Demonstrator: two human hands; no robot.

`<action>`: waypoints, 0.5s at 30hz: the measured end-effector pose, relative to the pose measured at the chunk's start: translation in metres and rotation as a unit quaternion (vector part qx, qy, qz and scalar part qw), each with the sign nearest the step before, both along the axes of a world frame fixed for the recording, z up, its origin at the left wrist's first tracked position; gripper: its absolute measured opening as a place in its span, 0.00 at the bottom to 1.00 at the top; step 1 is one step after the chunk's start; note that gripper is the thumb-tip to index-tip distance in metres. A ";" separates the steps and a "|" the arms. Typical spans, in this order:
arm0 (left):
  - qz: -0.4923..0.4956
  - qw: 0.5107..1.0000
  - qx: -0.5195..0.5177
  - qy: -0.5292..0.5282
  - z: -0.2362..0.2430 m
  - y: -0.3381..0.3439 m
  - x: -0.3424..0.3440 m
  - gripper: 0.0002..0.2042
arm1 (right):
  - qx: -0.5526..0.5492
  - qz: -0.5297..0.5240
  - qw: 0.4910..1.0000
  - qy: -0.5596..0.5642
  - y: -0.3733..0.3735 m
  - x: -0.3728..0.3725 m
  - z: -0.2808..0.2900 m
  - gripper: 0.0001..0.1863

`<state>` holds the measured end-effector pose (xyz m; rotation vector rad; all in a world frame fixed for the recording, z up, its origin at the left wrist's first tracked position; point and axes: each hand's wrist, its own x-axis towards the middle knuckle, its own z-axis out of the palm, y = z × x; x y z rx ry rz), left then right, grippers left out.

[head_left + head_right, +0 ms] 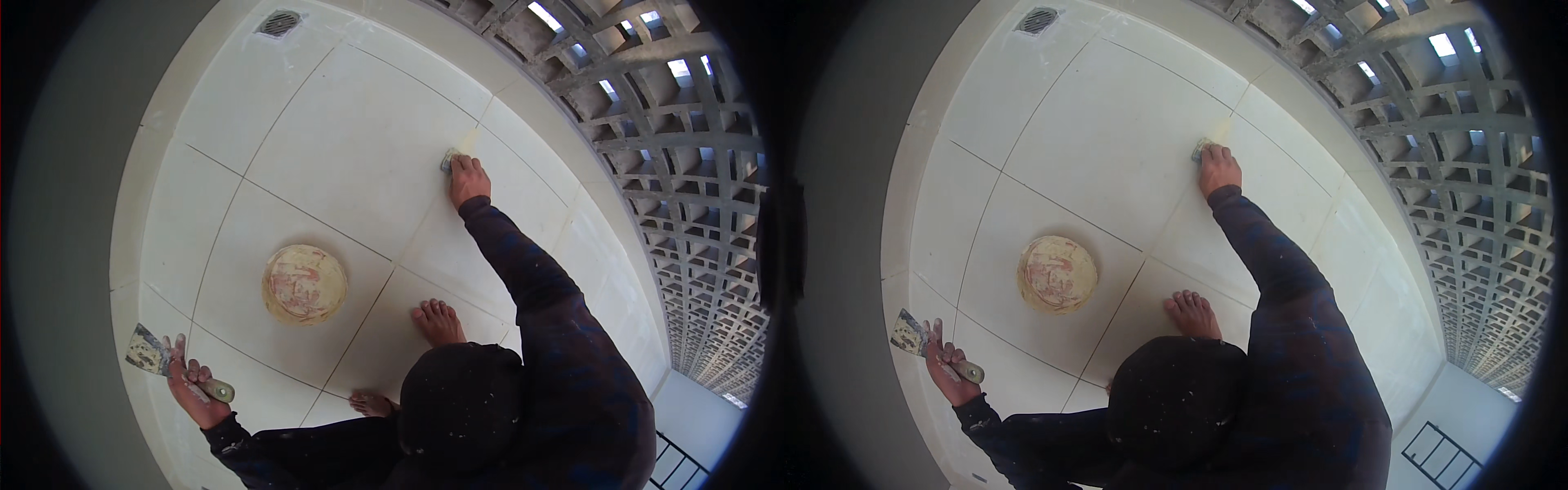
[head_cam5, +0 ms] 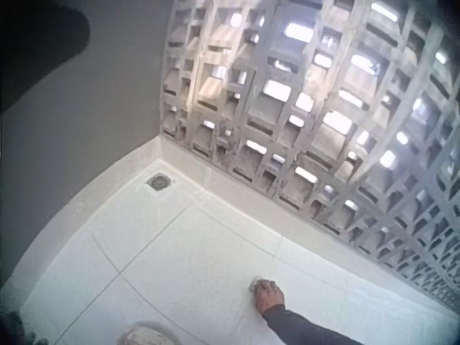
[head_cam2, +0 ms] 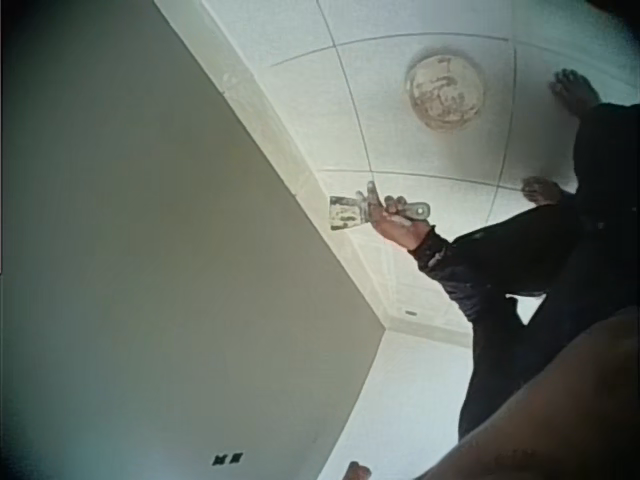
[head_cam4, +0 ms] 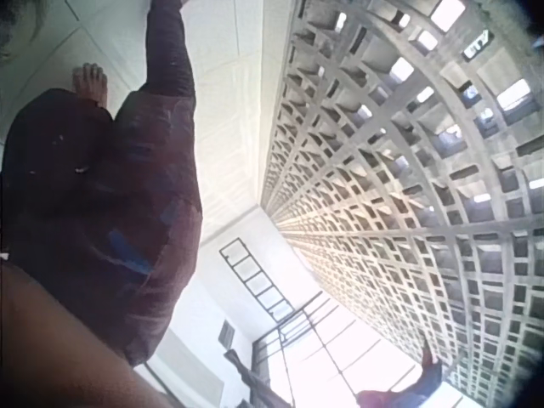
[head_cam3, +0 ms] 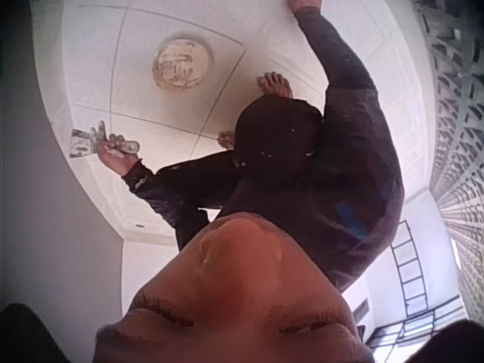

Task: The person applies grout into the gaps between floor tiles using a putty knife and cleans the surface with a sponge.

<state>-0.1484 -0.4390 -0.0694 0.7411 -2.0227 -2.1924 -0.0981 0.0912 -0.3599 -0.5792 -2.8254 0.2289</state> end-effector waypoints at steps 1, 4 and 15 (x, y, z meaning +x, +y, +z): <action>0.000 1.000 -0.014 0.000 0.001 0.001 -0.001 0.25 | 0.002 0.026 1.000 -0.015 -0.019 0.017 0.005 0.20; -0.009 1.000 -0.015 0.010 0.004 0.003 0.001 0.25 | -0.085 0.104 0.990 -0.041 -0.085 0.056 0.027 0.19; 0.003 1.000 -0.019 -0.016 0.003 -0.003 0.006 0.24 | 0.002 -0.082 0.997 0.002 0.143 -0.050 0.020 0.14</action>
